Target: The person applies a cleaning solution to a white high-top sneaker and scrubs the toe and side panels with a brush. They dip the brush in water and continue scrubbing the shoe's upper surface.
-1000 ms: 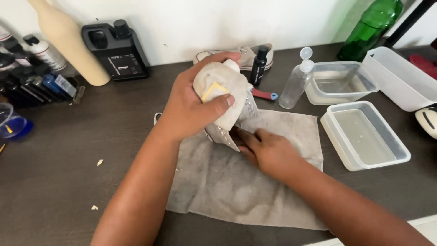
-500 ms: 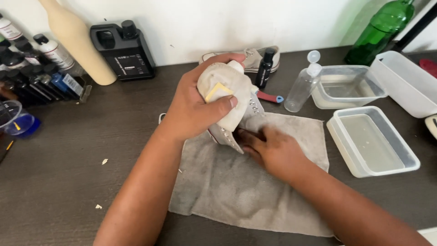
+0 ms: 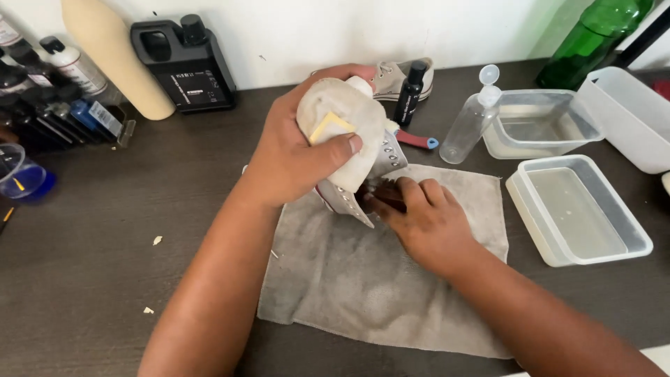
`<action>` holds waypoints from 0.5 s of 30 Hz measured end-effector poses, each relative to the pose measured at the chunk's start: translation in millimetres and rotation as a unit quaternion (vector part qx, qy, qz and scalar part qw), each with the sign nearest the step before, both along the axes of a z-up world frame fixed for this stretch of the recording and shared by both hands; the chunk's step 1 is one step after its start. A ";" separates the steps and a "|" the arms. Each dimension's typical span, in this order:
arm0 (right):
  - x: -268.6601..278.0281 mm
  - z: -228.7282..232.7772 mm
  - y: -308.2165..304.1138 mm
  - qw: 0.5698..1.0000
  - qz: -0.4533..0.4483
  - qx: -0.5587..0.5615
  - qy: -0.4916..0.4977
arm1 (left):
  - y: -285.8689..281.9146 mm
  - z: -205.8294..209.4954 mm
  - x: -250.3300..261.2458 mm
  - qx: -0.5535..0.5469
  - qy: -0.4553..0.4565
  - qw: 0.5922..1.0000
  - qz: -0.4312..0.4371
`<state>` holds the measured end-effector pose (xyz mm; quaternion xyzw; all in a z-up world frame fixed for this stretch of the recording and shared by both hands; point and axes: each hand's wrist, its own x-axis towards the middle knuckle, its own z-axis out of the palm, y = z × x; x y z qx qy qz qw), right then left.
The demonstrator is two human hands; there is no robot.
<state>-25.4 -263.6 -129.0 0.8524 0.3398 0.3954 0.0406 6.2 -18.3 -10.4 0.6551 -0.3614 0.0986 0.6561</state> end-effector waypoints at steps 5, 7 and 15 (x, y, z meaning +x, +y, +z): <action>-1.0 -7.5 -6.0 0.997 0.019 0.021 0.069 | 1.2 -1.3 0.8 0.005 0.004 1.000 0.018; -2.5 -3.0 -9.7 0.995 0.038 0.029 0.084 | 1.7 -2.7 2.2 0.008 0.007 1.000 0.029; 1.6 3.2 -7.5 0.999 0.028 -0.022 -0.041 | 2.0 -0.6 1.9 -0.002 0.024 0.999 0.028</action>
